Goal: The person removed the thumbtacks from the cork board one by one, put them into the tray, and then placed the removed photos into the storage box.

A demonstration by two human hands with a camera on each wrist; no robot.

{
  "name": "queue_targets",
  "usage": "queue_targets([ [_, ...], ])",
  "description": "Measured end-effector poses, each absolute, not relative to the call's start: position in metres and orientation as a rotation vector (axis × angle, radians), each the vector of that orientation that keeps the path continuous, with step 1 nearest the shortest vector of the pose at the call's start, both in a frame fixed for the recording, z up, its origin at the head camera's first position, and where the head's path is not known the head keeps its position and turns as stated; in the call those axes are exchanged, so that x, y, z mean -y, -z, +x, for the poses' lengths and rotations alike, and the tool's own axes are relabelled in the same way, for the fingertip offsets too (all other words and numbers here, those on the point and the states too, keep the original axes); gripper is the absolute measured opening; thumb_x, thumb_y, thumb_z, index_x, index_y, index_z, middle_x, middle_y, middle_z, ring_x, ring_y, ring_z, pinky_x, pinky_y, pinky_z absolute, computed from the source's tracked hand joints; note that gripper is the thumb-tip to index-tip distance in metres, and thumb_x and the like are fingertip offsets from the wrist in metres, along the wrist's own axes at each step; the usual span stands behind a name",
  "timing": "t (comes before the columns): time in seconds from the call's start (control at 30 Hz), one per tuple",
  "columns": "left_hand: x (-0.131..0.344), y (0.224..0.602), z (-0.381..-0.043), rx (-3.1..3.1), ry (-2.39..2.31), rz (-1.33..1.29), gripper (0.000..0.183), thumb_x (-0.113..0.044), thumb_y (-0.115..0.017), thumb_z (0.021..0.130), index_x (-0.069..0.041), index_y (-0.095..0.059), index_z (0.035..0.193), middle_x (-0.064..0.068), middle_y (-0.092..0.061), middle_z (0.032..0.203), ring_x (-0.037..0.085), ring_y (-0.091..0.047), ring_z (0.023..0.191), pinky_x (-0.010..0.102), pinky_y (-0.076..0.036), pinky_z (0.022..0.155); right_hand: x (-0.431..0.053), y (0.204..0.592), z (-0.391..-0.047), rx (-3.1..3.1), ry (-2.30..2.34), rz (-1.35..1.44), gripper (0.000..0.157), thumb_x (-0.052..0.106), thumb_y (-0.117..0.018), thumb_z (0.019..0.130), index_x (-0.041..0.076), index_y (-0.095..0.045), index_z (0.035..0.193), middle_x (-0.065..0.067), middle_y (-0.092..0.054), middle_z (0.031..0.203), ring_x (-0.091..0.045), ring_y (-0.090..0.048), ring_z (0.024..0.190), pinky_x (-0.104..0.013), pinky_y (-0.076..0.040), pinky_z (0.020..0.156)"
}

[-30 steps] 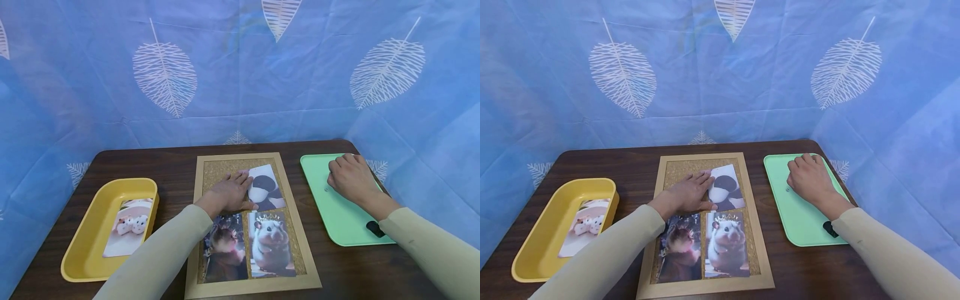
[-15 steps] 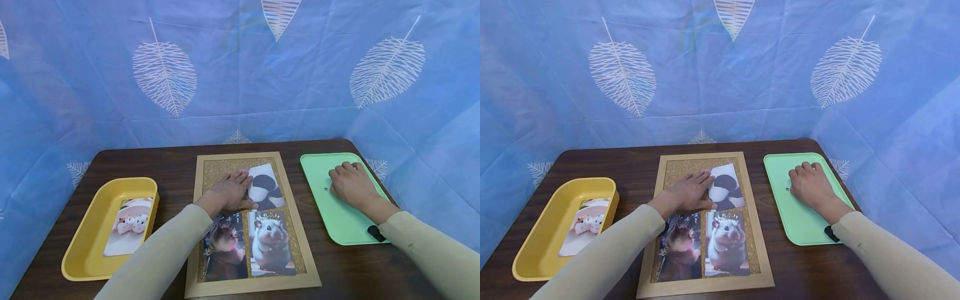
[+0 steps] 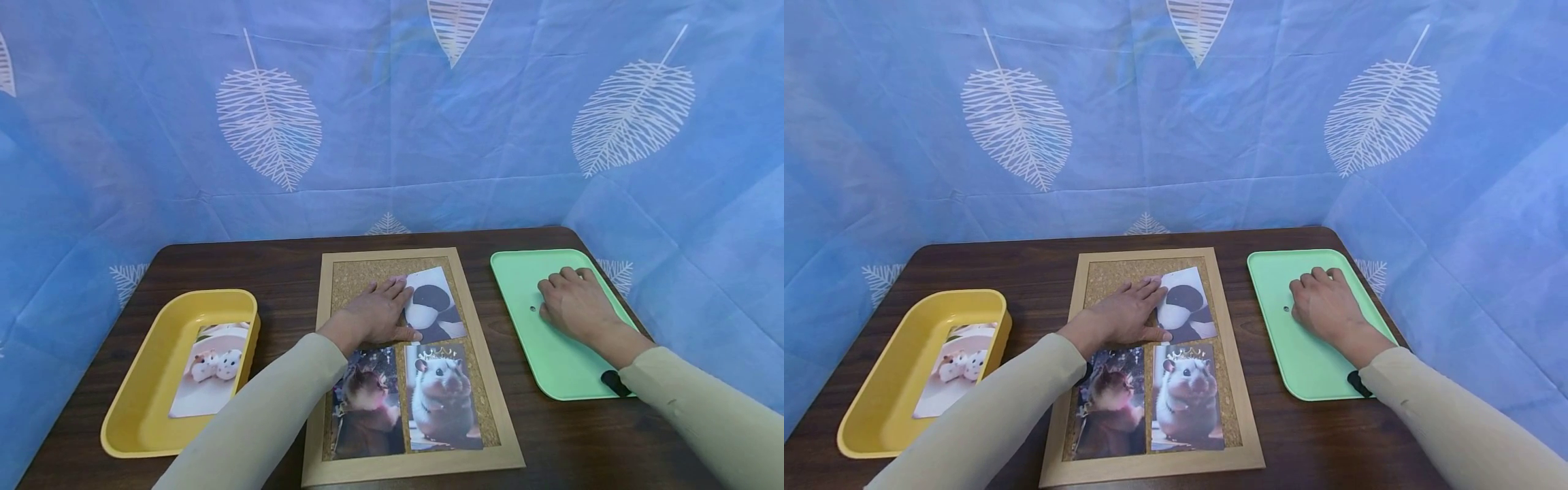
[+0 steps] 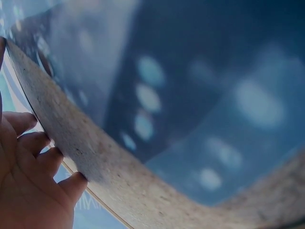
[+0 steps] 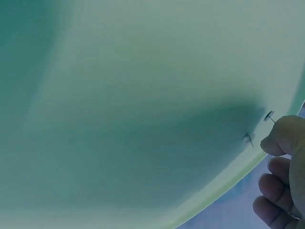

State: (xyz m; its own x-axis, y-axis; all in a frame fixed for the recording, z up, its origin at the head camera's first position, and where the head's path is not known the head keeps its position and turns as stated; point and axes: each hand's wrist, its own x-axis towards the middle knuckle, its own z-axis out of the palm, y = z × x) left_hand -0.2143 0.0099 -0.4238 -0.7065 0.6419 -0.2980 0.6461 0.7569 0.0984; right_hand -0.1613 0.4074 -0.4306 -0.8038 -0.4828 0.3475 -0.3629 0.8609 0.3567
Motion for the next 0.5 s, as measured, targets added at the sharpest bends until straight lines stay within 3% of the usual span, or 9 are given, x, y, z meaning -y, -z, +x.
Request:
queue_targets([
  [0.23, -0.010, 0.422, -0.216, -2.627, 0.009, 0.994, 0.098, -0.076, -0.044, 0.100, -0.017, -0.013, 0.171, 0.006, -0.004, 0.179, 0.024, -0.003, 0.166, 0.052, -0.012, 0.133, -0.404, 0.426, -0.160, 2.619, 0.358, 0.591, 0.018, 0.011, -0.075, 0.086, 0.003, -0.060, 0.082, -0.011, -0.055, 0.073, -0.035, -0.050, 0.075, -0.059, -0.045, 0.079],
  [0.5, -0.008, 0.424, -0.217, -2.608, -0.016, 0.983, 0.097, -0.075, -0.045, 0.100, -0.018, -0.012, 0.172, 0.005, -0.002, 0.179, 0.023, -0.002, 0.166, 0.051, -0.010, 0.133, -0.388, 0.424, -0.161, 2.657, 0.302, 0.568, 0.023, 0.012, -0.072, 0.089, 0.007, -0.054, 0.076, -0.008, -0.053, 0.071, -0.035, -0.050, 0.077, -0.060, -0.045, 0.084],
])
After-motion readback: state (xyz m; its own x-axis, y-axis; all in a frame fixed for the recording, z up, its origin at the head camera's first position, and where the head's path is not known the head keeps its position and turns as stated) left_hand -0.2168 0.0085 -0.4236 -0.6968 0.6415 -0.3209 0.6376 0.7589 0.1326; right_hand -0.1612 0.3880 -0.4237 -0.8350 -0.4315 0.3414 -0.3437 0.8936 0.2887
